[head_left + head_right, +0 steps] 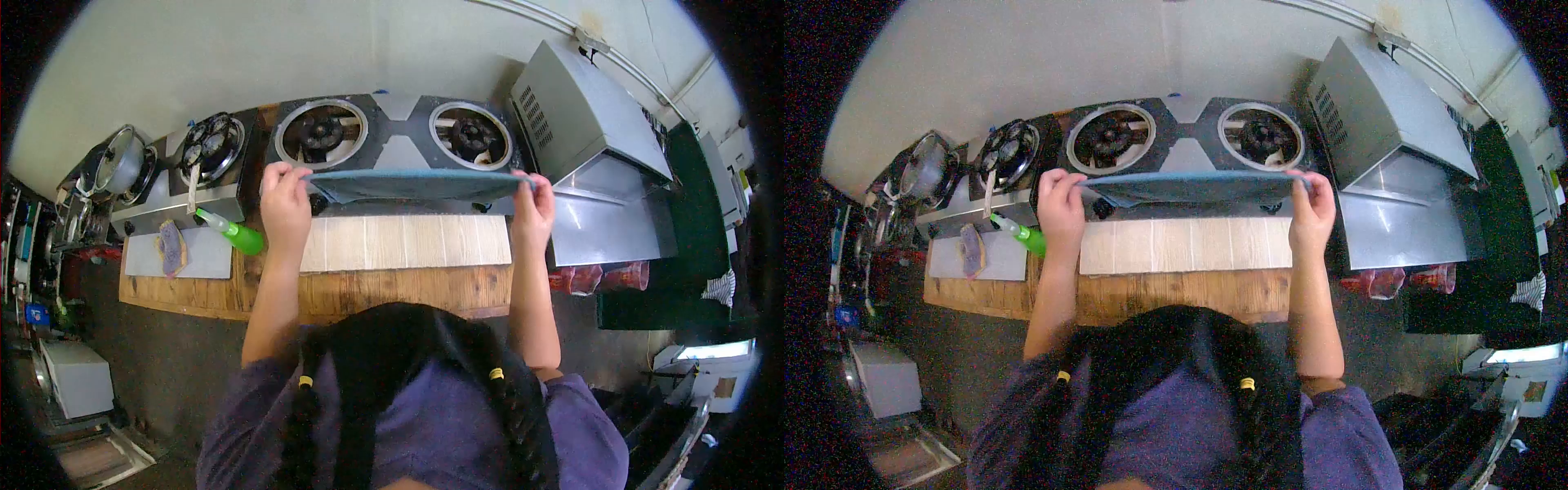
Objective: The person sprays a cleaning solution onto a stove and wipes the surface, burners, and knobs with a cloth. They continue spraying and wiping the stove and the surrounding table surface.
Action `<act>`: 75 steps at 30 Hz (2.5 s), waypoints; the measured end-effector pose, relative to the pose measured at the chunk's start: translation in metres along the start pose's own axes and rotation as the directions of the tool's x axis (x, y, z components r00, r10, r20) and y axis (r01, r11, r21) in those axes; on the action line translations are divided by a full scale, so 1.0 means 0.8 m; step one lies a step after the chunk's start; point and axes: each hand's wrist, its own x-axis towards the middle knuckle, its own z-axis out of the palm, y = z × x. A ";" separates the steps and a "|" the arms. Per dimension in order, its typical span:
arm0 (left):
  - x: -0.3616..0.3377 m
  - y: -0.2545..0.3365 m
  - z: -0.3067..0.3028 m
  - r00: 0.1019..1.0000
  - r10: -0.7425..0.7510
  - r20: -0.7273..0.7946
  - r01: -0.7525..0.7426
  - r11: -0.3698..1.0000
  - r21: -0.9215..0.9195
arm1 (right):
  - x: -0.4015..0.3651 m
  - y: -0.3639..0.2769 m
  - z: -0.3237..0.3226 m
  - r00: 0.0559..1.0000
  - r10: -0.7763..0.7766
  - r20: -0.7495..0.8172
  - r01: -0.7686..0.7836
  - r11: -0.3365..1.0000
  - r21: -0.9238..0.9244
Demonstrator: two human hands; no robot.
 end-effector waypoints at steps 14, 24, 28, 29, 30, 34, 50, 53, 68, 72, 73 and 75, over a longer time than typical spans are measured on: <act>0.031 0.154 -0.031 0.903 0.428 0.042 -0.177 0.459 -0.871 | -0.030 -0.160 0.147 0.771 -0.151 0.618 0.090 0.988 0.129; -0.016 0.116 -0.021 0.829 0.497 0.256 -0.170 0.660 -0.732 | -0.059 -0.140 0.130 0.696 0.331 0.638 -0.240 0.944 -0.227; -0.060 0.102 -0.015 0.723 0.446 0.527 0.024 0.747 -0.664 | -0.069 -0.114 0.106 0.697 0.326 0.639 -0.072 0.918 -0.390; -0.070 0.101 -0.011 0.710 0.412 0.570 0.059 0.773 -0.632 | -0.074 -0.111 0.102 0.710 0.341 0.616 -0.090 0.912 -0.400; -0.078 0.092 -0.005 0.665 0.450 0.596 -0.013 0.805 -0.593 | -0.077 -0.107 0.097 0.722 0.354 0.594 -0.108 0.906 -0.409; -0.104 0.052 0.021 0.537 0.470 0.700 -0.105 0.861 -0.498 | -0.067 -0.106 0.083 0.779 0.340 0.526 -0.035 0.863 -0.504; 0.070 0.007 0.097 0.892 0.056 0.448 0.188 0.855 -0.483 | 0.084 -0.005 0.108 0.852 0.063 0.520 0.262 0.808 -0.527; 0.098 -0.002 0.107 0.927 0.130 0.352 0.044 0.894 -0.445 | 0.103 -0.027 0.127 0.864 0.046 0.501 0.290 0.769 -0.569; -0.185 -0.145 0.179 0.067 -0.322 0.944 0.808 -0.538 -0.240 | 0.078 0.187 0.169 0.756 0.302 0.581 0.426 0.446 -0.787; -0.203 -0.188 0.208 0.091 -0.194 0.977 0.672 -0.712 -0.204 | 0.078 0.227 0.218 0.744 0.399 0.536 0.494 0.212 -0.843; -0.208 -0.193 0.208 0.101 -0.167 0.981 0.671 -0.717 -0.191 | 0.084 0.233 0.224 0.735 0.412 0.538 0.500 0.207 -0.841; -0.222 -0.202 0.206 0.114 -0.107 0.988 0.671 -0.725 -0.156 | 0.095 0.242 0.232 0.721 0.443 0.532 0.502 0.195 -0.843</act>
